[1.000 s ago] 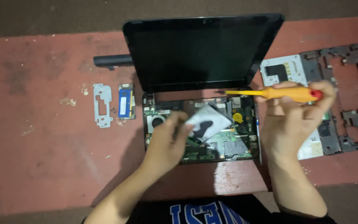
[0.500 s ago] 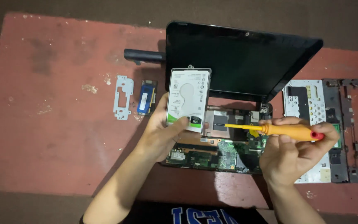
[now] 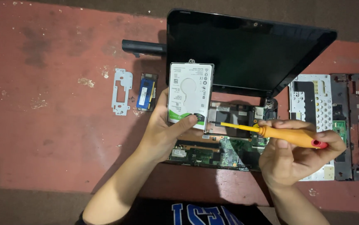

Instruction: Repair a laptop by unscrewing and removing internal components like the hard drive and RAM

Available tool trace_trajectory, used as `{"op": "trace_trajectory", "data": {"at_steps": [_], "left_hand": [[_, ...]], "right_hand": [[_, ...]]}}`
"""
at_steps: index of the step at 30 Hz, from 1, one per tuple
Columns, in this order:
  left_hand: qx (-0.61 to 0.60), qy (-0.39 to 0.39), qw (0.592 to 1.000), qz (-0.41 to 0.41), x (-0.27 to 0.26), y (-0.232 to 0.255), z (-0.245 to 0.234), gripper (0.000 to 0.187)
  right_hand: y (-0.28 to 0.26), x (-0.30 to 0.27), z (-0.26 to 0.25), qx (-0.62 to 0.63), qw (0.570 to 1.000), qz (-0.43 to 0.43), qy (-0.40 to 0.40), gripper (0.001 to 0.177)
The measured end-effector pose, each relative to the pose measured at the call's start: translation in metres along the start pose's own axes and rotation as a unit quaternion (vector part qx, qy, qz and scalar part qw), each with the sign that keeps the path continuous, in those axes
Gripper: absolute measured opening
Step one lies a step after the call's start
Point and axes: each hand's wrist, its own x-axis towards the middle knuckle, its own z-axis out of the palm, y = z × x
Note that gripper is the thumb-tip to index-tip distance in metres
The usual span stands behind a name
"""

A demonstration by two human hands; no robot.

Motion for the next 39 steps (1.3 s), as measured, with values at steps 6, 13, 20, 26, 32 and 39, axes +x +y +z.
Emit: {"op": "trace_trajectory", "data": {"at_steps": [6, 13, 20, 26, 32, 39], "left_hand": [[0.000, 0.017, 1.000, -0.019, -0.001, 0.001, 0.002, 0.068], [0.049, 0.053, 0.997, 0.010, 0.003, 0.000, -0.003, 0.072], [0.101, 0.061, 0.993, 0.028, 0.004, 0.006, 0.001, 0.076], [0.091, 0.070, 0.993, 0.033, 0.006, -0.007, -0.003, 0.075], [0.081, 0.056, 0.994, 0.036, 0.004, -0.011, -0.002, 0.075], [0.059, 0.069, 0.995, 0.049, 0.007, -0.001, -0.003, 0.071]], "right_hand": [[0.002, -0.001, -0.001, -0.032, 0.999, -0.007, 0.001, 0.042], [0.006, 0.002, -0.015, -0.059, 0.997, -0.027, -0.043, 0.042], [0.001, 0.011, -0.030, -0.146, 0.981, 0.068, -0.108, 0.029], [-0.007, 0.031, -0.048, 0.028, 0.958, 0.261, -0.115, 0.046], [0.004, 0.028, -0.049, -0.166, 0.980, 0.002, -0.110, 0.023], [-0.012, 0.043, -0.042, -0.129, 0.938, 0.193, -0.255, 0.076]]}}
